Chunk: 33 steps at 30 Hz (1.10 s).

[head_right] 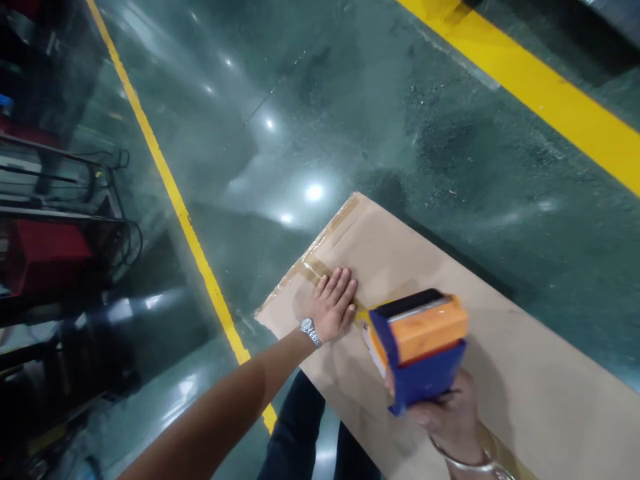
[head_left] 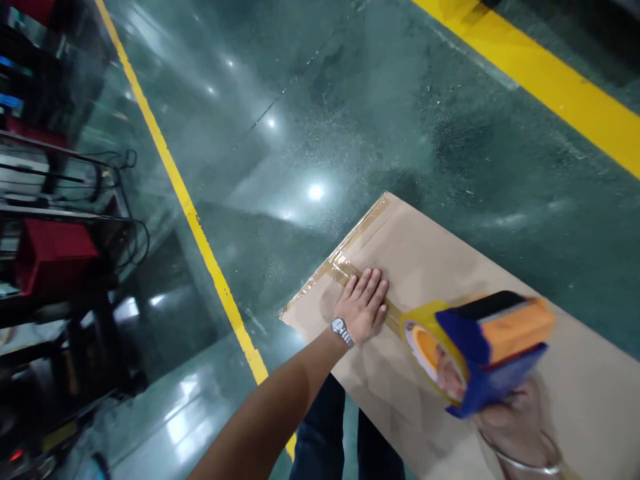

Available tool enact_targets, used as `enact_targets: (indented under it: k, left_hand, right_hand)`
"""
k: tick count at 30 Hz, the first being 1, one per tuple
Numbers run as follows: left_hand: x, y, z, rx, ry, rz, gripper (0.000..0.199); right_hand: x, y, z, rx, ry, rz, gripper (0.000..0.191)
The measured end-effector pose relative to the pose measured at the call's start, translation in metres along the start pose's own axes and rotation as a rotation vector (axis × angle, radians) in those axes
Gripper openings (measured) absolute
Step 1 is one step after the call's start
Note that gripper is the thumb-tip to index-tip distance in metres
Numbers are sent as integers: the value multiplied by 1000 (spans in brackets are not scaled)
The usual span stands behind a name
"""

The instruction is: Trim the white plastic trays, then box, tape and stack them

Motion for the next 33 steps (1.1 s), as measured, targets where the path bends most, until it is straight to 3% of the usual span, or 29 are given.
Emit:
enact_targets:
  k: [3,6,9,11,14,18,21,26,30,33]
  left_hand:
    - [-1,5,-1,-172,19,36,49]
    - [0,11,7,-393,56,99,43]
    - [5,15,30,-666,72,219,46]
    - [9,16,48,-894,94,327,64]
    - [18,15,67,-1256,227,426,80]
    - [26,15,72,-1553,406,542,79]
    - [29,16,69,-1626,419,650,70]
    - [26,23,63,-1574,310,827,64]
    - [22,34,62,-1406,223,945,38]
    - [22,57,67,-1240,175,1001,28]
  right_hand:
    - [8,-3,-17,-57,52,17,43]
    - [11,-9,-23,-145,54,27,37]
    - [10,-13,-21,-198,68,44,34]
    - [8,-13,-20,-221,92,52,32]
    - [7,-10,-20,-249,127,44,31]
    - [8,-5,-21,-276,179,8,34]
    - [10,0,-23,-290,248,-23,37]
    - [20,20,-26,-299,418,-58,40]
    - [35,41,-32,-323,530,-117,45]
    - [43,54,-32,-352,552,-168,45]
Point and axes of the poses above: each hand's wrist, its own x-axis towards the middle knuckle, its own z-axis out of the back of the hand, y = z × x, the point moved 2 cm from there along x, towards the middle knuckle, and after that the axes turned 5 degrees about -z, right-handed, at the moved point
